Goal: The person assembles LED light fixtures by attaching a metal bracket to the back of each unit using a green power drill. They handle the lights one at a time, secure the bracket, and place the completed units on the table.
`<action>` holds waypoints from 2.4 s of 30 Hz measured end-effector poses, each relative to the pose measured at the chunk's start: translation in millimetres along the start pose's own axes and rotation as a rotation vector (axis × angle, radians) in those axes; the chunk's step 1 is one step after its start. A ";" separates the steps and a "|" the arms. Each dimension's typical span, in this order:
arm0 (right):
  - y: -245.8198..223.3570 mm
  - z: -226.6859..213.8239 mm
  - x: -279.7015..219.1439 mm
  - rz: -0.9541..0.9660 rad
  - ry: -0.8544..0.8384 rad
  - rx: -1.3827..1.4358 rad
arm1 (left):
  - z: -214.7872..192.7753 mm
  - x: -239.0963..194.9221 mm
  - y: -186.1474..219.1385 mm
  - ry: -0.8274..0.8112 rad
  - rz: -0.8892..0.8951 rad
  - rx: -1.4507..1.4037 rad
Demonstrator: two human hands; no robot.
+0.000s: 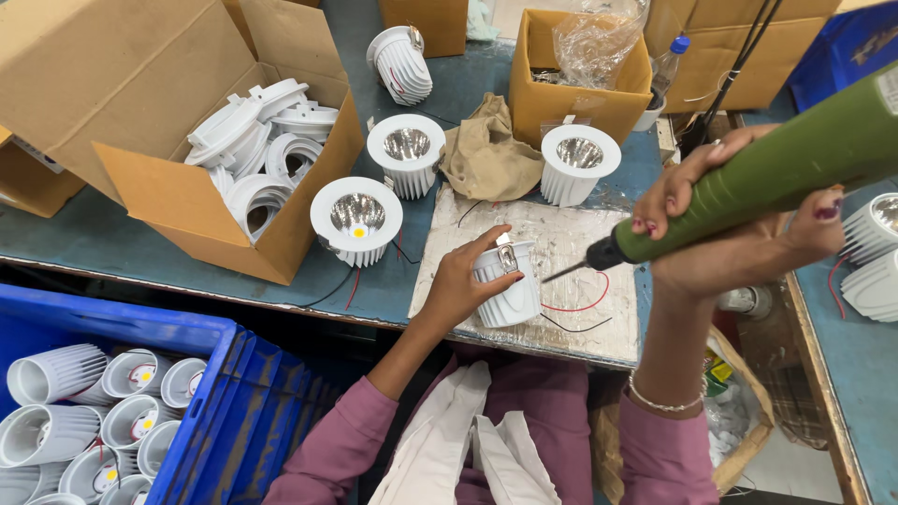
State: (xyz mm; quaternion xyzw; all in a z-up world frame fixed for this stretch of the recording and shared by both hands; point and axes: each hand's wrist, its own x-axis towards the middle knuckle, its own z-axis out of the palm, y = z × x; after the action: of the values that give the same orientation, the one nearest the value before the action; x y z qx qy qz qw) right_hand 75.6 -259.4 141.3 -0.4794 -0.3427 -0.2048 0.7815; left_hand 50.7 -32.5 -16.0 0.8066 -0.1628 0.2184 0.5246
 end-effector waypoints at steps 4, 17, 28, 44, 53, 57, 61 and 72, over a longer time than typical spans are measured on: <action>14.0 12.0 -5.7 0.011 0.066 0.134 | -2.3 0.1 3.6 -0.038 -0.066 -0.022; 36.4 34.3 -5.2 0.038 -0.048 0.188 | -3.9 0.4 0.9 -0.043 -0.060 0.022; 43.5 23.8 -10.8 0.115 -0.163 0.251 | -3.6 0.0 -0.6 -0.034 -0.043 0.022; 32.8 54.7 -5.4 0.078 -0.128 0.073 | -2.2 -1.7 -5.5 -0.050 -0.055 0.045; 36.2 48.8 1.5 0.100 -0.146 0.158 | 0.3 -1.8 -7.0 -0.013 -0.021 0.034; 38.8 45.9 0.8 0.145 -0.129 0.100 | 1.4 -0.2 -6.3 0.001 0.012 0.058; 40.7 49.4 3.7 0.158 -0.198 0.167 | 1.1 -0.3 -5.8 -0.036 -0.046 0.030; 41.4 55.3 0.3 0.183 -0.163 0.087 | 1.0 -1.6 -4.6 -0.016 -0.012 0.063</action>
State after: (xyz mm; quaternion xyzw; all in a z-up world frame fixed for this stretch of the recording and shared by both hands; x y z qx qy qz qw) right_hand 83.9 -191.3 133.2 -0.4892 -0.3687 -0.0780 0.7866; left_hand 51.8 -31.5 -20.8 0.8254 -0.1553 0.2137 0.4989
